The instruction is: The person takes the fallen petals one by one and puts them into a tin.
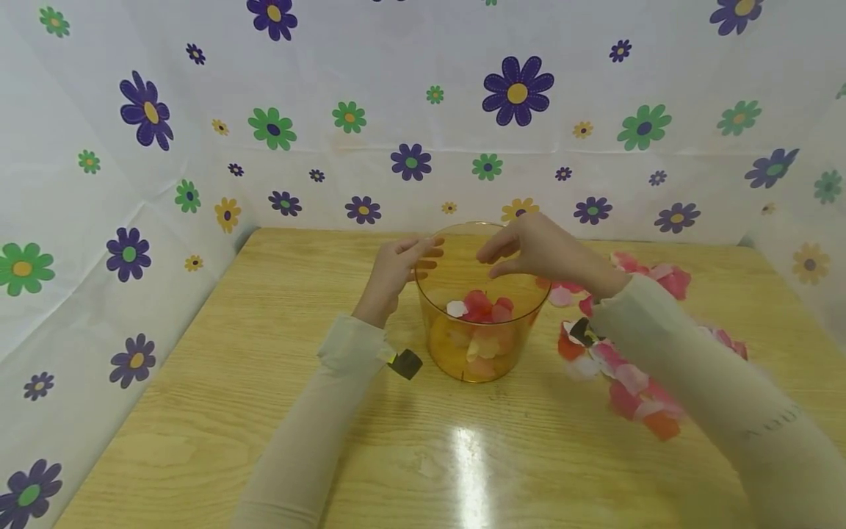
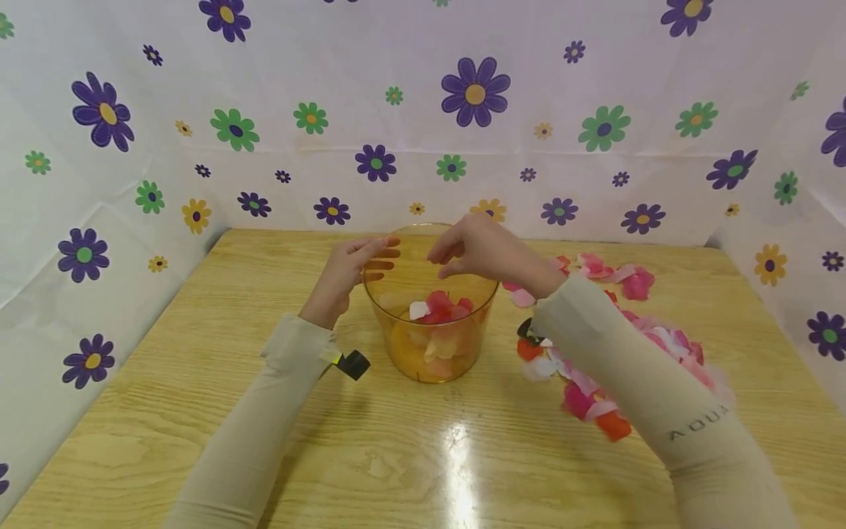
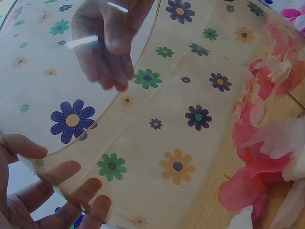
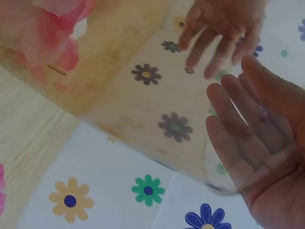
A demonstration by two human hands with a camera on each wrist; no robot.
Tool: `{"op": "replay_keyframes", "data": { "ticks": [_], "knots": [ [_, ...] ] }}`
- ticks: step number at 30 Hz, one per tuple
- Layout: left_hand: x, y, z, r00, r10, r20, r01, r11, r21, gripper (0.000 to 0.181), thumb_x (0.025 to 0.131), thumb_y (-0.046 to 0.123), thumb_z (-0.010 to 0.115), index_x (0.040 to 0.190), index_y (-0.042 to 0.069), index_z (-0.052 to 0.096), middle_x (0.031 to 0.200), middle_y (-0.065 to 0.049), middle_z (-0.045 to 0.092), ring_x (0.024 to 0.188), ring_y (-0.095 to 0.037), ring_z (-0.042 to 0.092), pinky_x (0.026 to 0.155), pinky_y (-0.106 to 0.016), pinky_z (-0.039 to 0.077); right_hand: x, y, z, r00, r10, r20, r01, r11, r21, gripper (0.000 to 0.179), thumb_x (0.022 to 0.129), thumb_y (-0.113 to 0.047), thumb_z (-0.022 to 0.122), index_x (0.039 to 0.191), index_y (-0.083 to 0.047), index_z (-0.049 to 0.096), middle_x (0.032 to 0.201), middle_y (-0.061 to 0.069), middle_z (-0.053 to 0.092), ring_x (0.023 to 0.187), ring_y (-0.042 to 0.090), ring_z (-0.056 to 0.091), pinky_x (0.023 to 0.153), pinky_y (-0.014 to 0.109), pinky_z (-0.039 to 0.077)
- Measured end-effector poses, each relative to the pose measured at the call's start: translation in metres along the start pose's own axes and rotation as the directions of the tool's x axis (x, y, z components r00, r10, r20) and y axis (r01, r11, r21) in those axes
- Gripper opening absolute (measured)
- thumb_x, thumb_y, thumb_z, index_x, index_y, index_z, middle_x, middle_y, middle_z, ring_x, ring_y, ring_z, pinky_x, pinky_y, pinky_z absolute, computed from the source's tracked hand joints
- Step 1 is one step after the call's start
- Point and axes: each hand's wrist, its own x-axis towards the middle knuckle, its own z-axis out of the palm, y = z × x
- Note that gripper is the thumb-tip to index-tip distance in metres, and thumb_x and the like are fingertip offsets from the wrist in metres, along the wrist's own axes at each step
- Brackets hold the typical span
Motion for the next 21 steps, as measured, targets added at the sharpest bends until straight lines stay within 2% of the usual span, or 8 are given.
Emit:
{"op": "replay_keyframes", "data": {
  "ticks": [4, 8, 11, 17, 21],
  "knots": [
    [0.0, 0.0, 0.001, 1.0, 0.0, 0.008, 0.0, 1.0, -0.006, 0.038, 0.097, 0.033, 0.05, 0.123, 0.007, 0.061, 0.126, -0.014, 0.061, 0.114, -0.033, 0.059, 0.095, -0.038, 0.048, -0.014, 0.002, -0.016, 0.996, 0.02, -0.092, -0.022, 1.0, -0.022, 0.025, 0.08, -0.011, 0.073, 0.106, -0.01, 0.072, 0.106, 0.009, 0.072, 0.102, 0.025, 0.067, 0.087, 0.04, 0.053],
    [0.0, 0.0, 0.001, 1.0, 0.0, 0.01, 0.0, 1.0, 0.005, 0.038, 0.097, 0.033, 0.049, 0.124, 0.008, 0.06, 0.127, -0.014, 0.061, 0.114, -0.031, 0.059, 0.095, -0.038, 0.047, -0.033, 0.009, -0.037, 0.979, 0.056, -0.195, -0.069, 0.996, -0.059, 0.029, 0.082, -0.013, 0.072, 0.111, -0.012, 0.07, 0.112, 0.01, 0.07, 0.108, 0.028, 0.064, 0.09, 0.045, 0.051],
    [0.0, 0.0, 0.0, 1.0, -0.003, 0.006, 0.003, 1.0, 0.007, 0.038, 0.097, 0.033, 0.049, 0.124, 0.008, 0.06, 0.127, -0.013, 0.061, 0.113, -0.03, 0.059, 0.096, -0.038, 0.047, -0.047, 0.022, -0.049, 0.968, 0.094, -0.233, -0.122, 0.987, -0.108, 0.034, 0.083, -0.016, 0.071, 0.117, -0.013, 0.067, 0.118, 0.01, 0.067, 0.111, 0.03, 0.062, 0.091, 0.047, 0.05],
    [-0.001, 0.001, 0.0, 1.0, -0.004, 0.002, 0.004, 1.0, 0.004, 0.038, 0.097, 0.033, 0.049, 0.124, 0.008, 0.06, 0.127, -0.014, 0.061, 0.113, -0.03, 0.059, 0.095, -0.038, 0.047, -0.072, 0.06, -0.058, 0.957, 0.214, -0.196, -0.249, 0.953, -0.174, 0.041, 0.084, -0.022, 0.07, 0.124, -0.013, 0.062, 0.12, 0.015, 0.065, 0.112, 0.035, 0.059, 0.09, 0.054, 0.048],
    [-0.001, 0.002, 0.001, 1.0, -0.008, 0.005, 0.008, 1.0, 0.002, 0.038, 0.097, 0.032, 0.049, 0.124, 0.008, 0.06, 0.127, -0.014, 0.061, 0.113, -0.03, 0.059, 0.094, -0.037, 0.047, -0.087, 0.086, -0.054, 0.936, 0.329, -0.127, -0.348, 0.92, -0.182, 0.044, 0.085, -0.026, 0.069, 0.126, -0.012, 0.06, 0.122, 0.019, 0.062, 0.113, 0.04, 0.056, 0.088, 0.056, 0.048]
  ]
}}
